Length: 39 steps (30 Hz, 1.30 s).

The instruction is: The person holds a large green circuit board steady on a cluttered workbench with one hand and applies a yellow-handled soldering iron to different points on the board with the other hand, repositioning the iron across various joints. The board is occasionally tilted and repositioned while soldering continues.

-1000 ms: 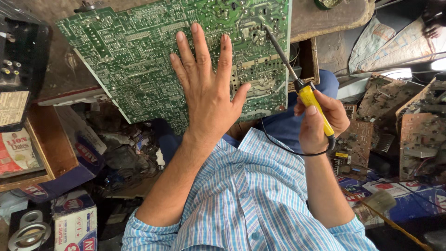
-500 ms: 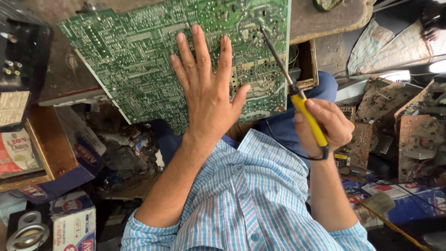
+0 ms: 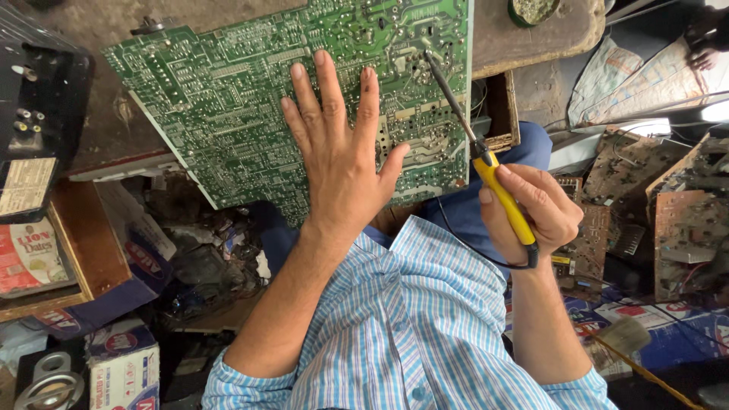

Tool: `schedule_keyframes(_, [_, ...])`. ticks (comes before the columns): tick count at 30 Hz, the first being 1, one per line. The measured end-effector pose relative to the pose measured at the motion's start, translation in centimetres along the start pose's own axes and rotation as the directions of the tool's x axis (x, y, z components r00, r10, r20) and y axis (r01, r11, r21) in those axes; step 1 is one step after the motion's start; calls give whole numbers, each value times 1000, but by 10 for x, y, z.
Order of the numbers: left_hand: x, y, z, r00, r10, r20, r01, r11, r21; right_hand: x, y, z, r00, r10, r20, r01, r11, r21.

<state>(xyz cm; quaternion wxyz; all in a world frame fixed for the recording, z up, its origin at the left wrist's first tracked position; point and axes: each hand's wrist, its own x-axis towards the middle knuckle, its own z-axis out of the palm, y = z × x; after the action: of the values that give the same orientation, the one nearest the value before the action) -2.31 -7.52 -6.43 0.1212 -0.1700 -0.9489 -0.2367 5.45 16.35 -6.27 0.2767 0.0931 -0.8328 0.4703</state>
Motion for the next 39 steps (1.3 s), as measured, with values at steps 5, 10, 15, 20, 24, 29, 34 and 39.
schedule_keyframes(5, [0, 1, -1, 1000, -6, 3, 6, 1000, -6, -1, 0, 0, 1000, -4, -5, 4, 1000, -3])
schedule_keyframes(10, [-1, 2, -3, 1000, -10, 14, 10, 1000, -9, -4, 0, -1, 1000, 5, -17, -5, 1000, -6])
schedule_keyframes(15, [-1, 2, -4, 1000, -8, 8, 8, 1000, -13, -8, 1, -1, 999, 44, -31, -43, 999, 26])
schedule_keyframes(20, [-2, 1, -2, 1000, -2, 1, 2, 1000, -12, -18, 12, 3, 986, 159, -56, -145, 969, 200])
schedule_keyframes(24, [-3, -1, 1, 1000, -3, -4, 3, 1000, -4, -35, 28, 15, 918, 390, -78, -298, 805, 513])
schedule_keyframes(29, [-3, -2, 4, 1000, 10, -7, -10, 1000, 9, -51, 52, 29, 821, 571, 2, -350, 499, 793])
schedule_keyframes(34, [-3, 0, 3, 1000, 5, 12, -5, 1000, 16, -52, 60, 38, 789, 613, 42, -310, 337, 889])
schedule_keyframes(39, [-3, 1, 1, 1000, 10, 11, -10, 1000, 14, -49, 48, 32, 861, 507, -32, -322, 594, 737])
